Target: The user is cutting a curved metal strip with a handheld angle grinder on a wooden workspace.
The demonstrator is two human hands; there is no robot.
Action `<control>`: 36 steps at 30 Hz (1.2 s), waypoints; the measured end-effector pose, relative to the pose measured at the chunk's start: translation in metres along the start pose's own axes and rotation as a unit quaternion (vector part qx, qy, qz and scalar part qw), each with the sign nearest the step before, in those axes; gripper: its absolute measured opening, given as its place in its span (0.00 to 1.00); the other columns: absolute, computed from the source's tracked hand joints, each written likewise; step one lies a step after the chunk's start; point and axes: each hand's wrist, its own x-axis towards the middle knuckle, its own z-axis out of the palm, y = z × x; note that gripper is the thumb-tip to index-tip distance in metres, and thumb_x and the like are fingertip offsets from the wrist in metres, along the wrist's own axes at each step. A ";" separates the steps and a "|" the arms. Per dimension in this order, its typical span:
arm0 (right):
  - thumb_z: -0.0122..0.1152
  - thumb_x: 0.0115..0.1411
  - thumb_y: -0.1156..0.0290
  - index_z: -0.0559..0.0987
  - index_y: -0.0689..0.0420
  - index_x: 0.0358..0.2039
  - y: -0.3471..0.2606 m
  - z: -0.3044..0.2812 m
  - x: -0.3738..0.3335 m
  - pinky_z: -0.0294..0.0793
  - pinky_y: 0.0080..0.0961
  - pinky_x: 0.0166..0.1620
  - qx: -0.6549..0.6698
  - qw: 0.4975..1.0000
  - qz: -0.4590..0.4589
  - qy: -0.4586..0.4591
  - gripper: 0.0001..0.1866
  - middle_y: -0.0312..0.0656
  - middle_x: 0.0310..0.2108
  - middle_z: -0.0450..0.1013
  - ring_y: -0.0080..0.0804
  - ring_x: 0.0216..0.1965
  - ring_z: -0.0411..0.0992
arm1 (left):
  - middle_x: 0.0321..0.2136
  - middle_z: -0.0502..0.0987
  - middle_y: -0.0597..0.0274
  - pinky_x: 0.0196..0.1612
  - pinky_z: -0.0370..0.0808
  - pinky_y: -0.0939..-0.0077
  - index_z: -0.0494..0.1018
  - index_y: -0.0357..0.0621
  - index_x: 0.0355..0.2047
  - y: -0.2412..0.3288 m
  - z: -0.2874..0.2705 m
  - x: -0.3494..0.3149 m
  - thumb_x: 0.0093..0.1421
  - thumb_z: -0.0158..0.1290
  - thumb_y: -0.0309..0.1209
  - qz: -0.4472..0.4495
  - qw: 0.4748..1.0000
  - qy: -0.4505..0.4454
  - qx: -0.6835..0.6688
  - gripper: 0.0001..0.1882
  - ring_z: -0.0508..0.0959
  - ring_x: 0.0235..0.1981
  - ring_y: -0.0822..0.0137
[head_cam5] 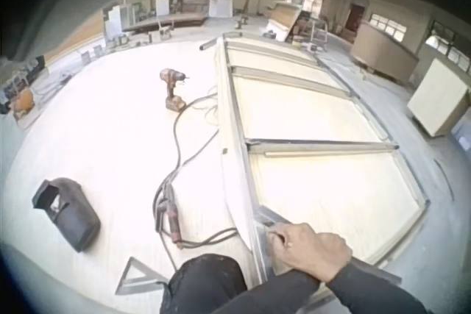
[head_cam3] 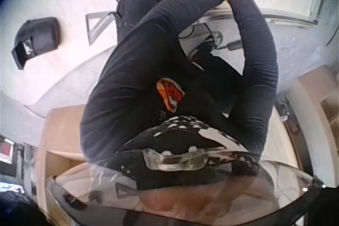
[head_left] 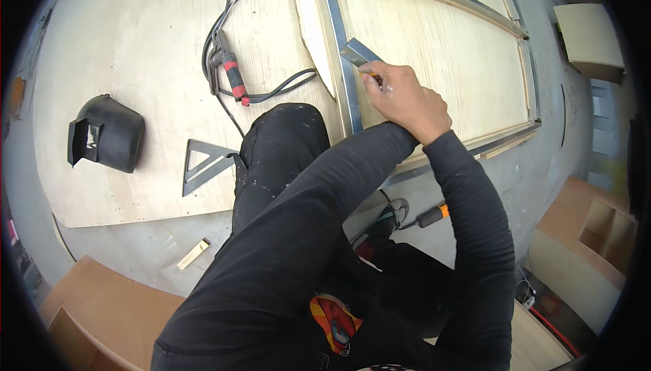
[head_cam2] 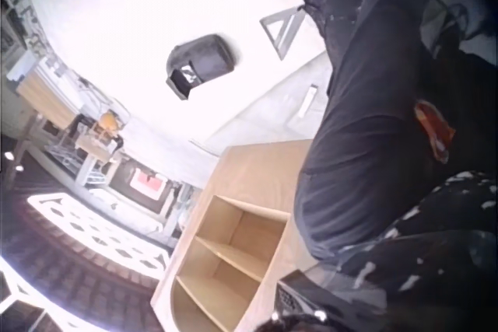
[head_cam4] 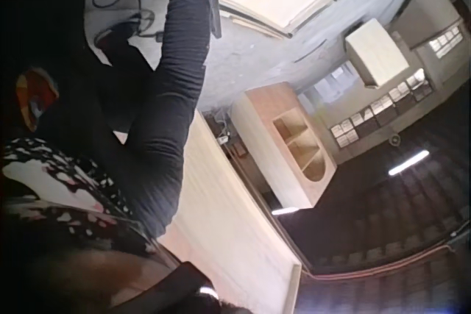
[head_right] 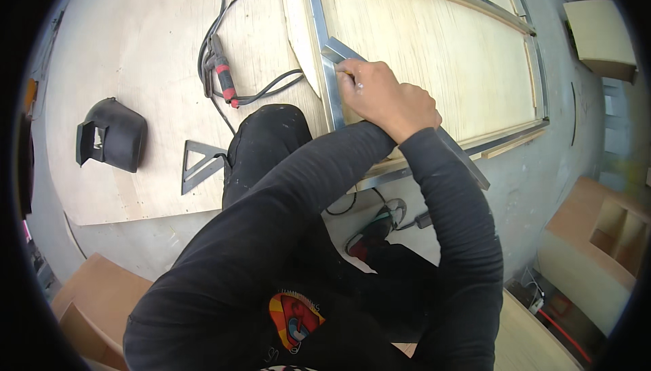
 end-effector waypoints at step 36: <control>0.69 0.51 0.62 0.75 0.58 0.54 0.283 -0.057 -0.228 0.71 0.41 0.58 -0.266 0.959 0.101 -0.009 0.29 0.53 0.55 0.72 0.52 0.56 0.70 | 0.27 0.83 0.48 0.35 0.80 0.57 0.83 0.41 0.26 0.011 -0.001 0.023 0.62 0.40 0.50 -0.105 0.992 -0.066 -0.029 0.29 0.84 0.31 0.52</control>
